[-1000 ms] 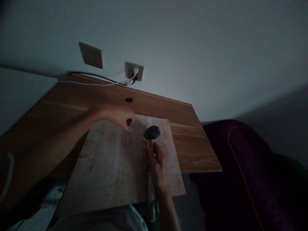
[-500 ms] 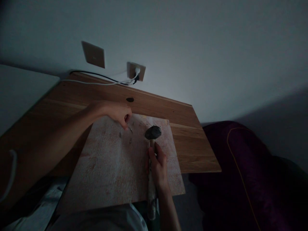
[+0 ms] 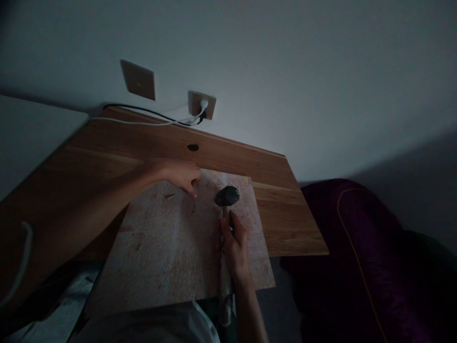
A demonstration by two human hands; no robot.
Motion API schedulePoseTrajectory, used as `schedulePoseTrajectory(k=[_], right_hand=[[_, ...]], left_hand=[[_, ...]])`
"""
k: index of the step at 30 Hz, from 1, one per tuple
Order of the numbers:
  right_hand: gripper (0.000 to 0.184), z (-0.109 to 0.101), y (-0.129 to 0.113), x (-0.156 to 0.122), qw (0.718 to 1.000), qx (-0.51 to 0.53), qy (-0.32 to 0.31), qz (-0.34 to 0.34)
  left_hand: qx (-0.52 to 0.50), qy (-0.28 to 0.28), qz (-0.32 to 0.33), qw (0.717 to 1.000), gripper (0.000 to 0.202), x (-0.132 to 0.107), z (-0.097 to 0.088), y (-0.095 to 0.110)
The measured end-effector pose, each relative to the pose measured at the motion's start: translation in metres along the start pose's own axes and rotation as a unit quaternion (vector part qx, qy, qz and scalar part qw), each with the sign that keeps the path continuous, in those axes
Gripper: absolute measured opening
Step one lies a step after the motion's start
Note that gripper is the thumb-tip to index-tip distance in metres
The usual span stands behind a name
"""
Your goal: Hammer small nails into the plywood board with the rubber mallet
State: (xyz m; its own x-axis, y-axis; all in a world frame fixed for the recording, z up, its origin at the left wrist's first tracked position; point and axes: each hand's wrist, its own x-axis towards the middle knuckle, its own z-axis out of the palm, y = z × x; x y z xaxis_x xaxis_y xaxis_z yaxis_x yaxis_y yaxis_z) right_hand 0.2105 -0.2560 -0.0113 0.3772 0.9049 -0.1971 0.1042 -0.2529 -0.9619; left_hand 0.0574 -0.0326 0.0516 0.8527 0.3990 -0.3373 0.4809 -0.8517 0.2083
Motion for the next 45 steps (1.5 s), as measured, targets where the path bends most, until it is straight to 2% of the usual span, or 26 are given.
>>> schedulePoseTrajectory(k=[5, 10, 16, 20, 24, 30, 37, 45], right_hand=[[0.045, 0.000, 0.001, 0.001, 1.000, -0.004, 0.006, -0.006], [0.044, 0.000, 0.000, 0.001, 1.000, -0.011, 0.006, -0.015], [0.044, -0.001, 0.002, 0.000, 1.000, 0.002, 0.004, 0.002], [0.044, -0.001, 0.002, 0.000, 1.000, -0.003, 0.004, 0.002], [0.043, -0.001, 0.002, 0.001, 1.000, -0.002, 0.011, 0.005], [0.042, -0.002, 0.005, 0.001, 1.000, -0.004, 0.012, 0.002], [0.040, -0.002, 0.002, 0.000, 1.000, -0.004, 0.006, -0.002], [0.045, -0.002, 0.006, 0.002, 1.000, 0.008, 0.018, 0.001]], left_hand=[[0.008, 0.058, -0.035, 0.998, 0.032, 0.002, 0.010, 0.013], [-0.031, 0.056, -0.038, 0.997, 0.029, 0.003, 0.015, 0.014], [-0.009, 0.023, -0.022, 0.999, 0.018, -0.001, 0.001, -0.002], [0.035, 0.041, -0.035, 0.998, 0.018, -0.007, -0.006, -0.021], [0.027, 0.050, -0.040, 0.998, 0.019, -0.008, -0.004, -0.030], [0.007, 0.049, -0.057, 0.997, 0.022, -0.008, -0.002, -0.028], [0.032, 0.060, -0.031, 0.997, 0.022, -0.010, -0.002, -0.034], [0.046, 0.057, -0.042, 0.996, 0.022, -0.009, -0.006, -0.018]])
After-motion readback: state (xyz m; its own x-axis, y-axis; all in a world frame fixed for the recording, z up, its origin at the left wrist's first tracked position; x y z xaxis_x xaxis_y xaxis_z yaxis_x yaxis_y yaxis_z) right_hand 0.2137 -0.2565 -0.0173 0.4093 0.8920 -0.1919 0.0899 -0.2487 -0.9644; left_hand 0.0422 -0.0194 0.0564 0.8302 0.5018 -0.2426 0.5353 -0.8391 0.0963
